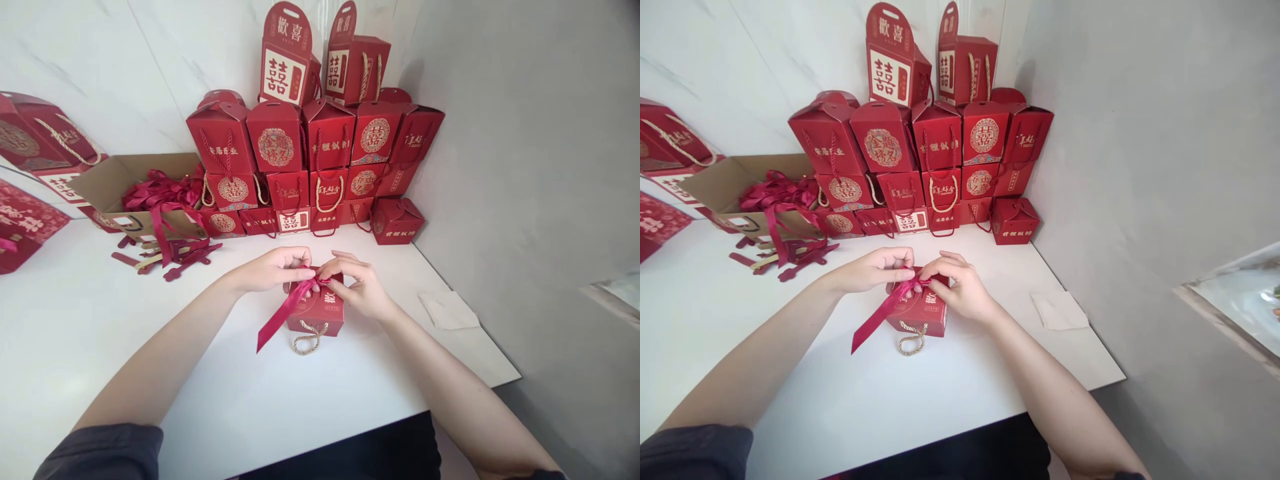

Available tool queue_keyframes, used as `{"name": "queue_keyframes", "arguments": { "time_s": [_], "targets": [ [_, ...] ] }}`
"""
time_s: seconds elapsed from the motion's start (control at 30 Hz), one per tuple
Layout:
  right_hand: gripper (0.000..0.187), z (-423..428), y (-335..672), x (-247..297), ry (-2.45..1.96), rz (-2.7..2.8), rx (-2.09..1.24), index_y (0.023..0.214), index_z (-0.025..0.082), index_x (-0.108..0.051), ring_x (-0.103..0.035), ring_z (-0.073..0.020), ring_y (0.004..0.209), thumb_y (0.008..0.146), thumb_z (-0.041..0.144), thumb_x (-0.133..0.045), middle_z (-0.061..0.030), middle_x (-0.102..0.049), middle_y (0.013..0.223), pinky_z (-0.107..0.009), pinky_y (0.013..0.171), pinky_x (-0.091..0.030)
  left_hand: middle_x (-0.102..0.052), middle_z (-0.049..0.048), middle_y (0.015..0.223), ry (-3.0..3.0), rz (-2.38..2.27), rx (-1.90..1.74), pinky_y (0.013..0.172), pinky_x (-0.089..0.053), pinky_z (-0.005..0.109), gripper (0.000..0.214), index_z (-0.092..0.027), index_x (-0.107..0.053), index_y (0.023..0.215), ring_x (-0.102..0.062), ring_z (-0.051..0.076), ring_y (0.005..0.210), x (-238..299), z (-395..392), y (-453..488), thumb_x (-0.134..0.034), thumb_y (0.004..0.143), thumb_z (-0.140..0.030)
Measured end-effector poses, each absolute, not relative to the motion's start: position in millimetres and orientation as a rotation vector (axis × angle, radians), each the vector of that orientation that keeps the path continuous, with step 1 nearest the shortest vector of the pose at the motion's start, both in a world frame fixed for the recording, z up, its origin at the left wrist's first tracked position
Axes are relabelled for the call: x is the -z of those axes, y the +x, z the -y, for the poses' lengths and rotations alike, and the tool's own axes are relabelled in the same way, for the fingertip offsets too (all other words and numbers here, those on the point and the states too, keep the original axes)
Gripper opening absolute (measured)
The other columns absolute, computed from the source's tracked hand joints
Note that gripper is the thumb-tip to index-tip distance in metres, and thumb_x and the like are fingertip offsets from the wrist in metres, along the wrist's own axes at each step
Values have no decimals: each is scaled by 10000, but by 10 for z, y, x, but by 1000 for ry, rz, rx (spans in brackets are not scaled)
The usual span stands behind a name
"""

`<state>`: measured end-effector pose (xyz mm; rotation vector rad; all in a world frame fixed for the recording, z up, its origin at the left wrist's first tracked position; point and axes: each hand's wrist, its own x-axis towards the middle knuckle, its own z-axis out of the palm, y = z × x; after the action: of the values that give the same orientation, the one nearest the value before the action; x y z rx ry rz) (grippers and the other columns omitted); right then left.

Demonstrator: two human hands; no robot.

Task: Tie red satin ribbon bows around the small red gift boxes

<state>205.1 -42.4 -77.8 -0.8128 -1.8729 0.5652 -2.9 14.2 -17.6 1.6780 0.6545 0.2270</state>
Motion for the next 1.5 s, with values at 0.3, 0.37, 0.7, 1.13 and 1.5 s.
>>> {"name": "queue_keyframes", "arguments": {
  "time_s": [0.3, 0.37, 0.7, 1.13, 1.5],
  "targets": [
    [182, 467, 2094, 671, -782, 2020, -494, 910, 244, -646, -639, -173, 899, 889, 116, -518, -18, -699, 925, -439, 1059, -377, -625, -1, 780, 1712, -647, -327, 626, -475, 245, 250, -169, -481, 825, -639, 123, 695, 197, -92, 9, -694, 787, -292],
    [188, 468, 2102, 667, -778, 2023, -517, 931, 242, -651, -636, -181, 918, 877, 114, -525, -25, -696, 944, -440, 1054, -385, -616, -10, 791, 1752, -639, -347, 677, -485, 257, 256, -169, -495, 833, -629, 116, 719, 199, -78, 16, -723, 741, -240],
    [87, 457, 2050, 729, -799, 1931, -512, 886, 248, -662, -659, -169, 828, 869, 183, -609, 1, -718, 875, -461, 1056, -404, -663, -19, 812, 2188, -1207, -558, 646, -462, 276, 152, -213, -574, 890, -606, 145, 705, 150, 335, 136, -602, 744, -181],
    [120, 446, 2059, 712, -1015, 1794, -743, 957, 236, -700, -594, -205, 1054, 885, 261, -607, -61, -646, 1073, -402, 984, -443, -598, -22, 815, 2467, -947, -931, 656, -437, 209, 165, -191, -581, 810, -547, 90, 694, 380, 288, 82, -570, 754, -36],
    [108, 457, 2008, 764, -929, 1623, -979, 902, 275, -762, -630, -204, 1082, 828, 247, -687, -37, -700, 1142, -396, 974, -477, -568, -17, 817, 2461, -1094, -808, 682, -437, 243, 141, -199, -499, 835, -539, 123, 731, 254, 293, 47, -582, 761, -113]
  ]
}}
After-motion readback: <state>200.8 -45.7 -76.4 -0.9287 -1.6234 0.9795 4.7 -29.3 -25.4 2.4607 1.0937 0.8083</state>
